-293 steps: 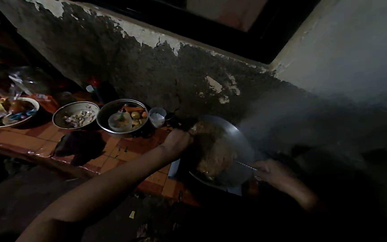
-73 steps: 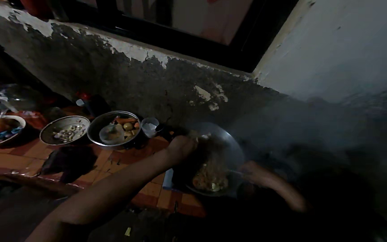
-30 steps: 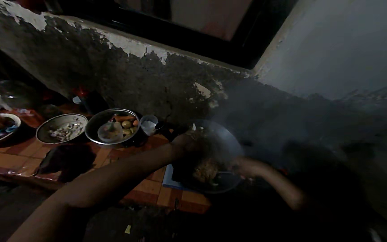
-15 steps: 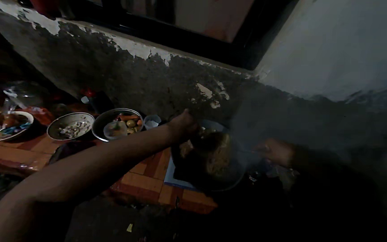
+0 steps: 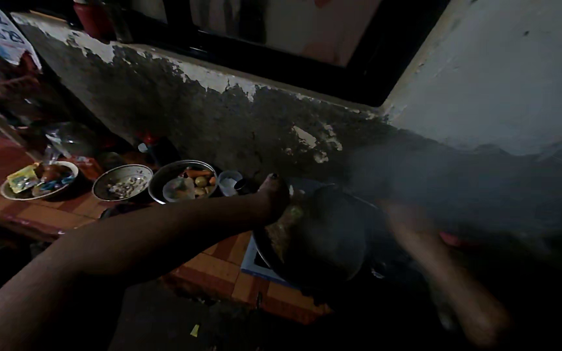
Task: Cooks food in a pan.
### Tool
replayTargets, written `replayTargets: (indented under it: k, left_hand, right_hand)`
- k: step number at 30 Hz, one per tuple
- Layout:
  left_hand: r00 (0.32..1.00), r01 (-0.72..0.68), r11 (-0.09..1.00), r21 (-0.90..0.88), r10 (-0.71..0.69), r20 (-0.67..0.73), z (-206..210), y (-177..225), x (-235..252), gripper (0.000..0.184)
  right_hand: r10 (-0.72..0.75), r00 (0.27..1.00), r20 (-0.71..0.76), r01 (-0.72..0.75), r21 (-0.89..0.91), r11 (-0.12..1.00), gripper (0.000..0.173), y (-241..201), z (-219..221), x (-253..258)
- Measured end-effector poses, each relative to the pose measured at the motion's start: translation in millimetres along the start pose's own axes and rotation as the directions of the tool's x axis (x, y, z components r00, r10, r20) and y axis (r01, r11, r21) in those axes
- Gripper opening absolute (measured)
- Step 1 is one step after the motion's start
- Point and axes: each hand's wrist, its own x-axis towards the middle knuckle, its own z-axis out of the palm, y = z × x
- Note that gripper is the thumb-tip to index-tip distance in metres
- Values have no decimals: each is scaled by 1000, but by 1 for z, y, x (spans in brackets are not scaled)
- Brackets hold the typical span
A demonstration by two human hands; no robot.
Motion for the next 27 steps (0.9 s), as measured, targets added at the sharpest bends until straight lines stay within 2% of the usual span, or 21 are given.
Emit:
replayTargets:
  k: [3, 7, 10, 13, 16, 19, 21, 24, 27]
  left_hand:
    - [999, 14, 991, -132, -19, -35, 16, 12, 17, 36]
    - [999, 20, 992, -126, -24, -31, 27, 32, 32, 39]
    - [1000, -18, 995, -101, 17, -10, 22, 37, 30, 35]
    - [999, -28, 982, -187, 23, -26, 26, 33, 27, 40]
    - [999, -28, 975, -219, 17, -52, 36, 21, 25, 38]
    - [1000, 3, 971, -240, -10, -27, 40, 15, 22, 34]
    - [999, 23, 969, -245, -28, -16, 43, 11, 24, 33]
    - [994, 11, 951, -310, -43, -98, 56, 3, 30, 37]
    - [989, -11, 957, -290, -32, -145, 57, -2, 27, 36]
  right_hand:
    - [48, 998, 32, -46, -57, 997, 36, -6, 14, 14]
    - [51, 995, 86, -48, -29, 998, 36, -17, 38, 32]
    - [-46, 999, 28, 44, 51, 998, 36, -14, 70, 39]
    - [-169, 985, 34, 165, 98, 981, 39, -8, 77, 27]
    - [-238, 965, 113, 212, 201, 956, 43, 10, 77, 25]
    - [-242, 945, 220, 201, 196, 960, 44, 9, 80, 32]
    - [-286, 917, 279, 226, 228, 947, 43, 1, 77, 33]
    - [-412, 839, 355, 300, 331, 895, 42, -7, 78, 42]
    - [-416, 784, 460, 256, 371, 893, 39, -6, 73, 53]
